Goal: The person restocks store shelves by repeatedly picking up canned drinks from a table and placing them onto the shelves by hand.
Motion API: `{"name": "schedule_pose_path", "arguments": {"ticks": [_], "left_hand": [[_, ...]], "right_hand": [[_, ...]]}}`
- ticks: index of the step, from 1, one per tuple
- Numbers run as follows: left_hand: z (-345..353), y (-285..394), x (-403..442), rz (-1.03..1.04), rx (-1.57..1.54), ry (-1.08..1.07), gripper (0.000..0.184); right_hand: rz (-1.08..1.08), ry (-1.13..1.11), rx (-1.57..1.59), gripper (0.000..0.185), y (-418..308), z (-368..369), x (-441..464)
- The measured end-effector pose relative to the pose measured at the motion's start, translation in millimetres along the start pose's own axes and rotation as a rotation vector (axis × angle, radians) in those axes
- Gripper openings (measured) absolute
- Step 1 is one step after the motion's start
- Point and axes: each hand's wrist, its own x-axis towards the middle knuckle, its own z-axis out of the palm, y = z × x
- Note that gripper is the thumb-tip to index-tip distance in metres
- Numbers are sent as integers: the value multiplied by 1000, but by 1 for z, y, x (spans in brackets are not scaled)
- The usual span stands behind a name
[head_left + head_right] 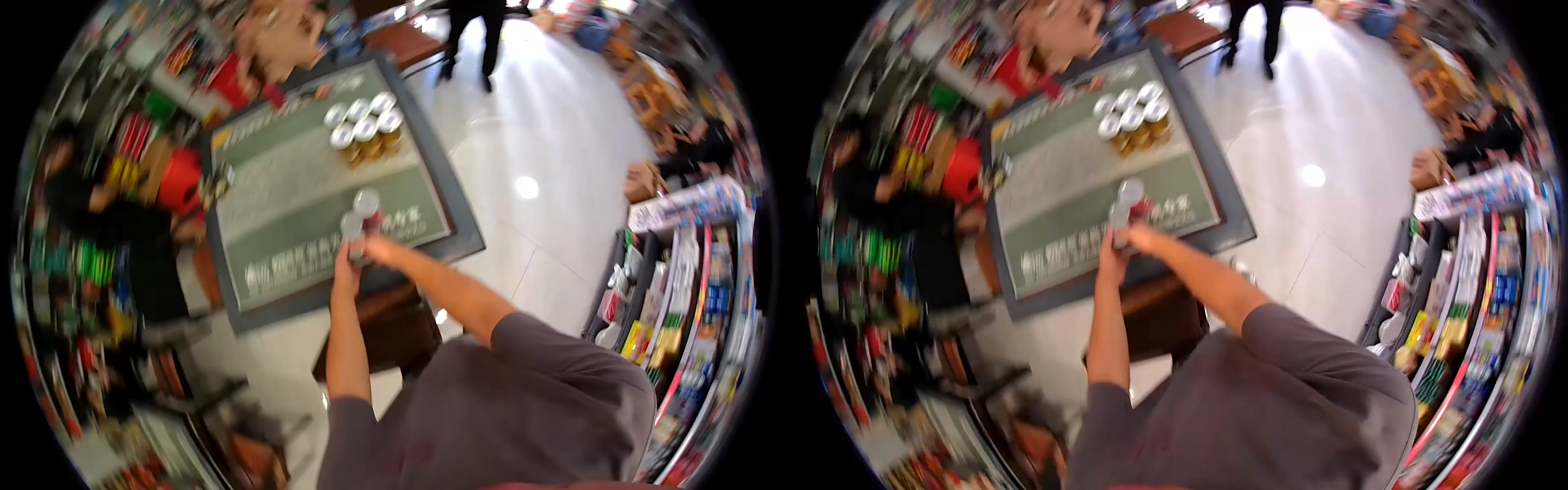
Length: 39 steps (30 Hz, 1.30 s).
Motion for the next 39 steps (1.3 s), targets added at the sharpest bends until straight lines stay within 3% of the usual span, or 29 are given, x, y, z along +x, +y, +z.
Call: {"name": "schedule_pose_path", "arguments": {"ticks": [2, 3, 5, 8, 9, 11, 15, 16, 19, 22, 24, 28, 35, 39], "left_hand": [[-18, -26, 12, 83, 88, 105, 63], [-18, -31, 14, 72, -12, 108, 61], [-18, -36, 17, 64, 26, 280, 56], [-5, -46, 2, 95, 29, 209, 52], [0, -52, -3, 103, 58, 188, 53], [33, -47, -37, 37, 180, 132, 56], [100, -87, -95, 1, 331, -137, 67], [105, -114, -95, -69, 211, -302, 69], [193, -115, -172, 166, 787, -575, 69], [235, -174, -220, 236, 1039, -856, 76], [296, -167, -280, 351, 999, -1072, 80], [367, -232, -387, 585, 930, -1381, 91], [436, -366, -538, 608, 755, -1687, 93], [487, -393, -596, 616, 708, -1922, 89]], "right_hand": [[23, 103, 94, 70, 6, 11, 4], [-30, 170, 246, 69, 2, 23, -6], [37, 143, 319, 72, 36, 19, 17], [64, 187, 418, 68, 51, 19, -4], [19, 257, 462, 56, 40, 24, -32], [-1, 293, 475, 50, 54, 19, -68], [-98, 446, 633, 50, 60, 11, -196], [-77, 482, 611, 51, 55, 5, -236], [-144, 697, 597, 49, 70, -6, -350], [-299, 891, 669, 45, 79, 6, -471], [-383, 1010, 710, 45, 89, 24, -548], [-584, 1272, 919, 45, 144, 69, -685], [-886, 1431, 1152, 51, 228, 154, -853], [-1004, 1524, 1177, 48, 254, 178, -909]]}}
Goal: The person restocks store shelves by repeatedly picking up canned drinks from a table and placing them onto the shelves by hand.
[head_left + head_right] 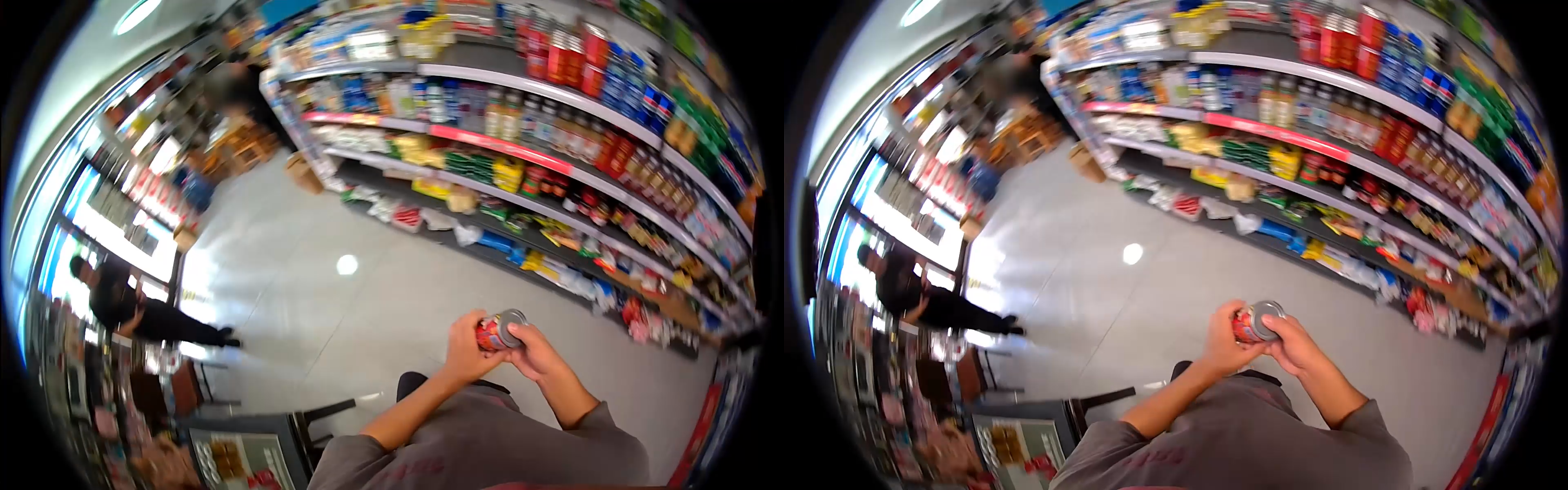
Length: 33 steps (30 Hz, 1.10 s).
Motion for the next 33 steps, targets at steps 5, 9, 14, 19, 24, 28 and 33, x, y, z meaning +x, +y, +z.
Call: {"name": "schedule_pose_path", "arguments": {"ticks": [5, 9, 14, 19, 24, 28, 33], "left_hand": [[22, -16, 87, 183, -65, -130, 91], [36, -49, 175, 185, -207, -239, 88], [45, -99, 325, 63, -591, -343, 90], [20, -101, 511, 76, -607, -182, 87], [60, -125, 680, 209, -669, -105, 84], [105, -141, 771, 290, -574, -127, 83], [162, -171, 838, 328, -572, -232, 73]], "right_hand": [[-152, 99, -40, 51, -53, -8, 18], [-255, 64, -173, 56, -108, -21, 61], [-473, 61, -536, 70, -199, -13, 150], [-761, 289, -596, 64, -293, 22, 261], [-1009, 224, -502, 51, -392, 41, 382], [-1116, 524, -624, 45, -462, 20, 458], [-1146, 878, -600, 43, -511, -13, 512]]}}
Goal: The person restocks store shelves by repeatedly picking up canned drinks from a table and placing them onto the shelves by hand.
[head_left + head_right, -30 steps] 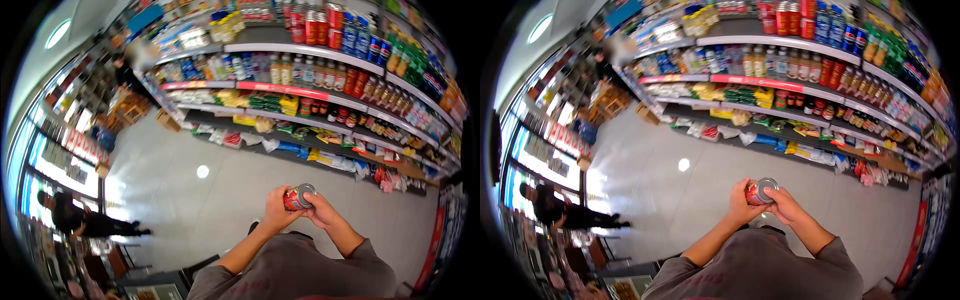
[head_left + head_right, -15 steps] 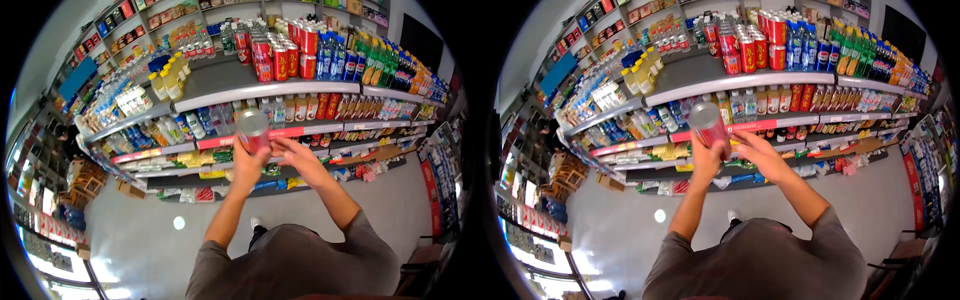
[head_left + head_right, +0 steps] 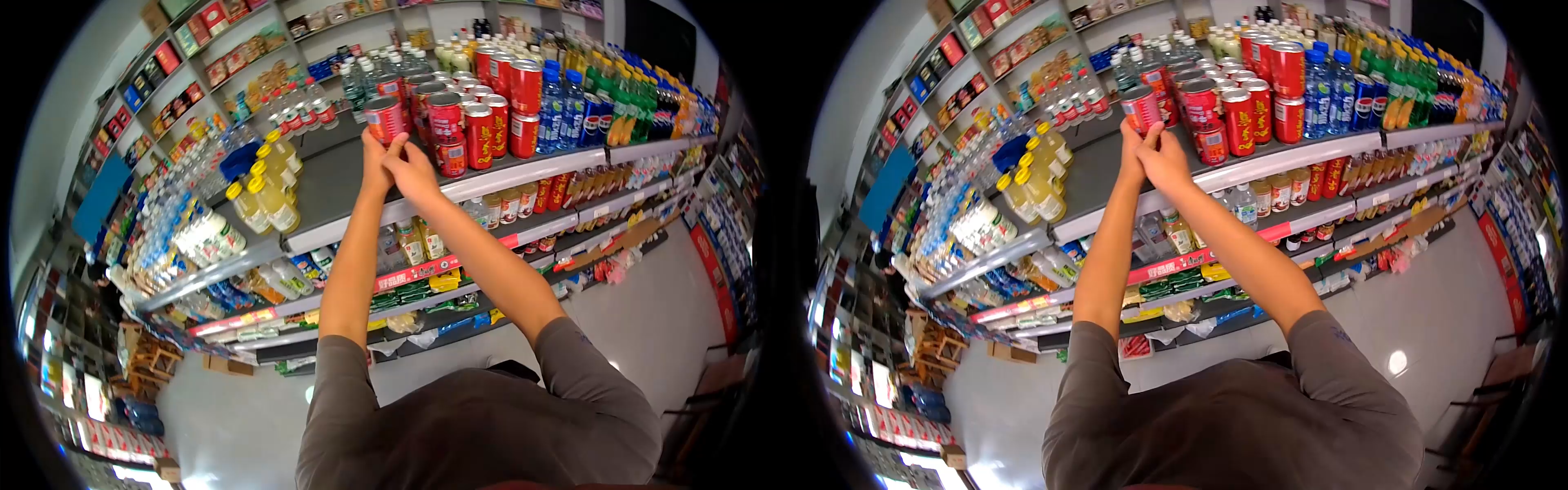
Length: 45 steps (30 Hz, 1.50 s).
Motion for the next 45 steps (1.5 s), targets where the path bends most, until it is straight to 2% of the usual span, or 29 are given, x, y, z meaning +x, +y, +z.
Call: {"name": "schedule_pose_path", "arguments": {"ticks": [1, 3, 7, 9, 13, 14, 19, 24, 27, 37, 43, 45], "left_hand": [[3, -15, 5, 1, 17, -11, 71], [5, -33, 15, -13, -63, -83, 71], [7, -54, 37, -17, 32, -176, 72], [5, -74, 53, 8, 108, -229, 72], [7, -83, 62, -104, 10, -280, 69], [11, -78, 61, -62, -110, -285, 70], [15, -63, 64, -21, -7, -265, 69], [21, -87, 76, 67, 2, -218, 62], [18, -97, 85, 67, 168, -243, 60], [23, -88, 84, 12, 184, -214, 63], [26, -94, 76, -4, 313, -46, 75], [21, -75, 73, 3, 344, 53, 77]], "right_hand": [[40, 19, 11, 47, 14, 1, 12], [-38, 42, 15, 48, 26, 4, 25], [-18, 110, -91, 52, 38, 5, 53], [-12, 126, -105, 48, 61, 6, 75], [-1, 180, -193, 46, 63, 11, 87], [15, 181, -189, 47, 64, 11, 88], [61, 215, -232, 54, 62, 12, 97], [64, 250, -266, 60, 64, 12, 105], [82, 260, -272, 62, 58, 10, 102], [49, 308, -276, 59, 70, 17, 100], [-37, 145, -271, 60, 57, 8, 64], [-25, 74, -240, 72, 39, 2, 39]]}}
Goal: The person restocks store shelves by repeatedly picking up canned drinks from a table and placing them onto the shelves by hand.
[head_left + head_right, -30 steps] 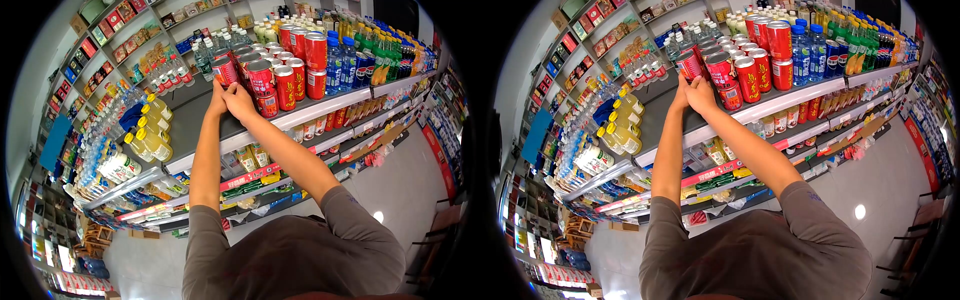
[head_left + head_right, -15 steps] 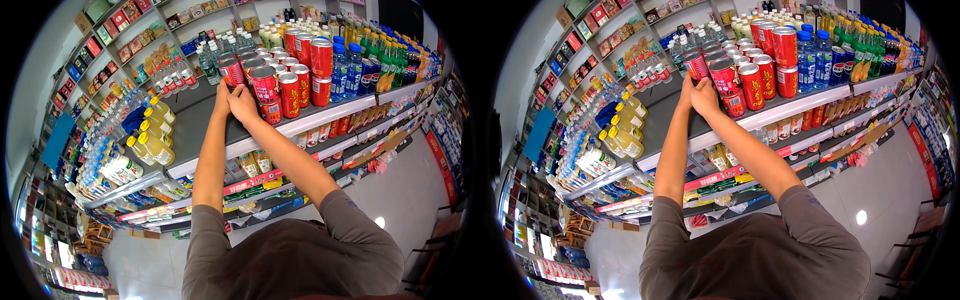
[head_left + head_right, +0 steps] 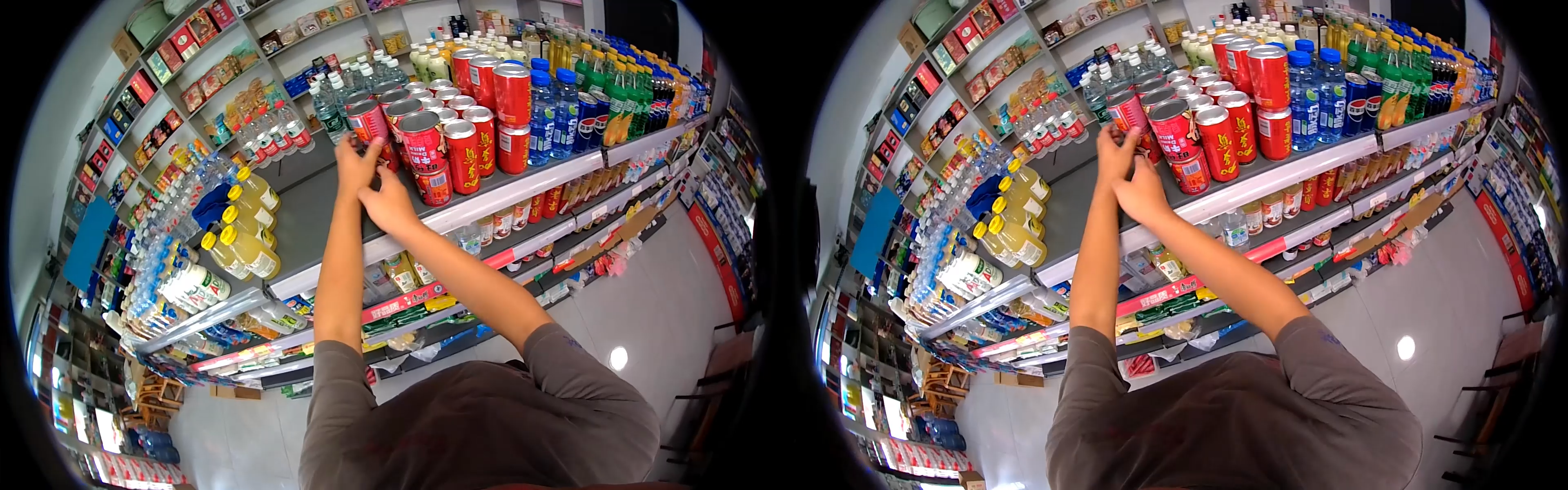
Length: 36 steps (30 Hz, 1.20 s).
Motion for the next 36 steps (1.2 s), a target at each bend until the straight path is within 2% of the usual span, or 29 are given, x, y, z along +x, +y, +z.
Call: {"name": "schedule_pose_path", "arguments": {"ticks": [2, 4, 6, 8, 9, 10, 11, 12, 13, 14, 15, 16, 19, 20, 22, 24, 25, 26, 27, 30, 32, 35, 36], "left_hand": [[-25, 18, -4, 95, -11, 105, 70], [-54, 59, -31, 44, -262, 184, 49], [-92, 106, -81, 14, -474, 166, 33], [-114, 115, -156, 122, -642, 113, 24], [-115, 103, -201, 194, -594, 105, 26], [-116, 92, -254, 15, -653, -10, 26], [-116, 103, -284, 86, -458, -91, 24], [-110, 78, -337, -85, -455, -153, 23], [-108, 86, -376, -423, -615, -179, 22], [-108, 87, -416, -580, -536, -207, 24], [-106, 72, -470, -708, -462, -248, 30], [-115, 75, -505, -704, -360, -358, 35], [-143, 114, -577, -881, -284, -356, 37], [-151, 127, -591, -911, -230, -352, 37], [-165, 149, -622, -925, -60, -352, 37], [-181, 194, -624, -998, -123, -187, 36], [-187, 213, -636, -1042, -32, -95, 33], [-189, 219, -671, -990, 41, 32, 35], [-192, 233, -702, -991, 122, 131, 35], [-195, 318, -759, -1261, 17, 533, 35], [-186, 364, -800, -1266, 17, 698, 38], [-183, 405, -866, -1155, -75, 931, 42], [-186, 418, -885, -1200, -14, 947, 42]], "right_hand": [[-37, -9, -35, 75, 4, 0, -18], [-77, -115, 66, 64, 5, -5, -39], [-43, -212, 329, 57, -6, -16, -74], [-93, -377, 336, 46, -14, -40, -112], [-68, -521, 290, 43, -16, -55, -130], [-43, -667, 244, 41, -14, -68, -148], [-54, -673, 169, 37, 13, -71, -174], [-71, -685, 97, 33, 50, -70, -202], [81, -801, -44, 29, 71, -77, -227], [234, -922, -184, 25, 88, -85, -255], [270, -927, -109, 24, 101, -90, -290], [307, -944, -31, 23, 111, -96, -319], [436, -1280, 7, 22, 129, -114, -376], [387, -1368, -15, 20, 122, -116, -383], [314, -1402, -26, 15, 114, -118, -411], [305, -1416, 79, 14, 125, -118, -451], [422, -1460, 198, 13, 113, -119, -463], [546, -1516, 316, 13, 102, -115, -477], [560, -1560, 318, 15, 110, -113, -498], [628, -1798, 305, 20, 103, -114, -570], [698, -1970, 283, 22, 81, -124, -603], [944, -2100, 314, 23, 65, -146, -661], [917, -2175, 256, 24, 60, -151, -676]]}}
